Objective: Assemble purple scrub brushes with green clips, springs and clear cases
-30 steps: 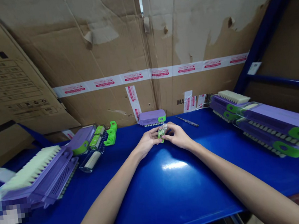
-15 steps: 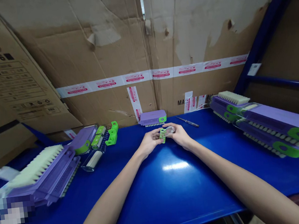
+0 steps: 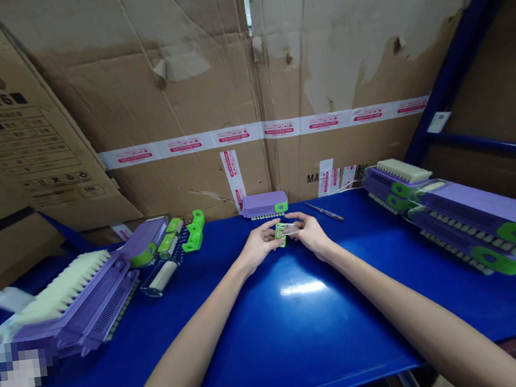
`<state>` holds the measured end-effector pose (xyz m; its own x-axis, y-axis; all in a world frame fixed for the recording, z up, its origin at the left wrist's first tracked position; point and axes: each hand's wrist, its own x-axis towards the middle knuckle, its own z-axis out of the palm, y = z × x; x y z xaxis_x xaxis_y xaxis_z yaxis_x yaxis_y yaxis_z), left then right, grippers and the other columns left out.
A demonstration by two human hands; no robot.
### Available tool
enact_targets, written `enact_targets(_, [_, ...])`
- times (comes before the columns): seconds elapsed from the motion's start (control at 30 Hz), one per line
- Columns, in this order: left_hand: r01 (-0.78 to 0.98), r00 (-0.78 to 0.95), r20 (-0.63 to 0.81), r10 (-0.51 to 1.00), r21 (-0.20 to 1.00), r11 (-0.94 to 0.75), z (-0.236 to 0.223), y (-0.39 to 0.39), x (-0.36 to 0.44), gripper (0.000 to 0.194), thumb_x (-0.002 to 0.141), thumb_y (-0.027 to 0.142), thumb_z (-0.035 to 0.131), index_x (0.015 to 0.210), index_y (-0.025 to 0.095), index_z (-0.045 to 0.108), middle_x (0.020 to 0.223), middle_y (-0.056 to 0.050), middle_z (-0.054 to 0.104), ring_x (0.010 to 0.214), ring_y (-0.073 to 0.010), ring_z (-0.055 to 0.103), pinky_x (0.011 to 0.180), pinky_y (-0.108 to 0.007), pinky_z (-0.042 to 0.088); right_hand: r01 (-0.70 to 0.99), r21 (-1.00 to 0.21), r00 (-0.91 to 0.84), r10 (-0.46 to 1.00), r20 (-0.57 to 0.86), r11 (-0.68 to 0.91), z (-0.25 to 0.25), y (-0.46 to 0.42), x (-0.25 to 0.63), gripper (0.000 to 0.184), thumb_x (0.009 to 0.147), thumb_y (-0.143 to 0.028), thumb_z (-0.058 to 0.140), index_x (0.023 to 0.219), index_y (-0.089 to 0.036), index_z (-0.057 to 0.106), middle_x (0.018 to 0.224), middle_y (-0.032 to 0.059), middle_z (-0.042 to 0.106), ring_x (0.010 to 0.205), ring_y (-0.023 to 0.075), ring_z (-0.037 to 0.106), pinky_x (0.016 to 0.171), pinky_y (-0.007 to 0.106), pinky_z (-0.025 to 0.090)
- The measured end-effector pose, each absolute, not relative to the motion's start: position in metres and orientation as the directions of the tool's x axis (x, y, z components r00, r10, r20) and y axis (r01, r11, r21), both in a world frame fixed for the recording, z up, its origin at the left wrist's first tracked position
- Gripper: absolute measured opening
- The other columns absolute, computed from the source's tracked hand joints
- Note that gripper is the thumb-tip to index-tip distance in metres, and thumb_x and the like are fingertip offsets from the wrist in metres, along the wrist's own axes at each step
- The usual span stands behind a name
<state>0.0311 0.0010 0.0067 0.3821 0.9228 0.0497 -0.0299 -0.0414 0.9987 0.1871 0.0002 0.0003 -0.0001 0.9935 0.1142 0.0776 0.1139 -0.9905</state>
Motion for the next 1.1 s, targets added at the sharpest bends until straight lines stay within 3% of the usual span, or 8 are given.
enact_targets(0.1, [-0.031, 0.283, 0.076, 0.956, 0.997, -0.070, 0.006, 0.007, 0.029, 0.061, 0.058, 0.016, 0.074, 0.116, 0.012, 0.054, 0.077, -0.003, 0.064, 0.063, -0.0122, 0.059, 0.052, -0.021, 0.042, 0.284, -0.918, -0.002, 0.958, 0.287, 0.276, -0.006, 0.002, 0.192, 0.037, 0.074, -0.025, 0.058, 0.110, -0.014, 0.057, 0.070, 0.0008, 0.064, 0.063, 0.0156, 0.059, 0.064, 0.030, 0.047])
enact_targets(0.23, [-0.003, -0.075, 0.127, 0.989, 0.992, -0.128, 0.009, 0.023, 0.012, 0.047, 0.065, 0.013, 0.064, 0.109, 0.016, 0.046, 0.068, 0.004, 0.056, 0.044, -0.0076, 0.051, 0.038, -0.018, 0.035, 0.683, -0.533, -0.134, 0.803, 0.581, 0.500, -0.007, 0.003, 0.202, 0.031, 0.084, -0.023, 0.046, 0.112, -0.018, 0.060, 0.100, 0.0096, 0.065, 0.097, 0.0226, 0.058, 0.088, 0.037, 0.046])
enact_targets(0.3, [0.009, -0.221, 0.181, 0.958, 0.983, -0.183, 0.010, 0.032, 0.000, 0.041, 0.068, 0.010, 0.057, 0.104, 0.018, 0.042, 0.066, 0.007, 0.051, 0.040, -0.0061, 0.048, 0.036, -0.016, 0.034, 0.783, -0.375, -0.199, 0.771, 0.605, 0.496, -0.006, 0.004, 0.205, 0.037, 0.085, -0.023, 0.046, 0.121, -0.018, 0.056, 0.119, 0.0123, 0.058, 0.111, 0.0261, 0.050, 0.095, 0.042, 0.042])
enact_targets(0.37, [-0.004, -0.297, 0.193, 0.935, 0.979, -0.204, 0.011, 0.038, -0.012, 0.038, 0.068, 0.007, 0.053, 0.101, 0.020, 0.038, 0.067, 0.008, 0.048, 0.039, -0.0057, 0.048, 0.036, -0.017, 0.035, 0.831, -0.305, -0.228, 0.784, 0.578, 0.466, -0.005, 0.005, 0.205, 0.048, 0.084, -0.025, 0.048, 0.131, -0.017, 0.046, 0.135, 0.0130, 0.048, 0.122, 0.0293, 0.042, 0.099, 0.046, 0.038])
enact_targets(0.47, [-0.081, -0.289, 0.138, 0.947, 0.982, -0.168, 0.012, 0.043, -0.021, 0.040, 0.066, 0.004, 0.049, 0.098, 0.022, 0.033, 0.077, 0.006, 0.051, 0.040, -0.0047, 0.048, 0.038, -0.019, 0.040, 0.848, -0.318, -0.232, 0.836, 0.497, 0.425, -0.006, 0.008, 0.205, 0.062, 0.083, -0.030, 0.050, 0.141, -0.015, 0.034, 0.148, 0.0135, 0.032, 0.133, 0.0316, 0.029, 0.104, 0.049, 0.033])
enact_targets(0.6, [-0.181, -0.140, 0.063, 0.988, 0.980, -0.088, 0.010, 0.044, -0.021, 0.051, 0.061, 0.001, 0.050, 0.104, 0.023, 0.033, 0.090, 0.003, 0.054, 0.043, -0.0027, 0.048, 0.046, -0.024, 0.049, 0.818, -0.409, -0.225, 0.879, 0.420, 0.405, -0.009, 0.011, 0.206, 0.074, 0.081, -0.033, 0.053, 0.145, -0.013, 0.021, 0.152, 0.0153, 0.022, 0.139, 0.0302, 0.021, 0.109, 0.049, 0.026])
enact_targets(0.87, [-0.099, 0.097, 0.118, 0.988, 0.989, -0.108, 0.006, 0.042, -0.023, 0.070, 0.056, 0.006, 0.053, 0.123, 0.024, 0.042, 0.103, -0.001, 0.054, 0.040, 0.0001, 0.043, 0.045, -0.025, 0.047, 0.705, -0.582, -0.231, 0.907, 0.351, 0.405, -0.011, 0.012, 0.212, 0.076, 0.080, -0.031, 0.054, 0.146, -0.019, 0.019, 0.146, 0.0138, 0.037, 0.132, 0.0301, 0.035, 0.104, 0.050, 0.032])
enact_targets(1.1, [-0.034, 0.213, 0.079, 0.974, 0.997, -0.073, 0.009, 0.036, -0.016, 0.060, 0.054, 0.010, 0.051, 0.114, 0.013, 0.057, 0.057, 0.007, 0.048, 0.037, -0.0038, 0.038, 0.043, -0.022, 0.039, 0.697, -0.553, -0.178, 0.858, 0.483, 0.456, -0.010, 0.010, 0.210, 0.059, 0.080, -0.023, 0.051, 0.138, -0.023, 0.037, 0.123, 0.0103, 0.058, 0.116, 0.0276, 0.050, 0.097, 0.048, 0.039])
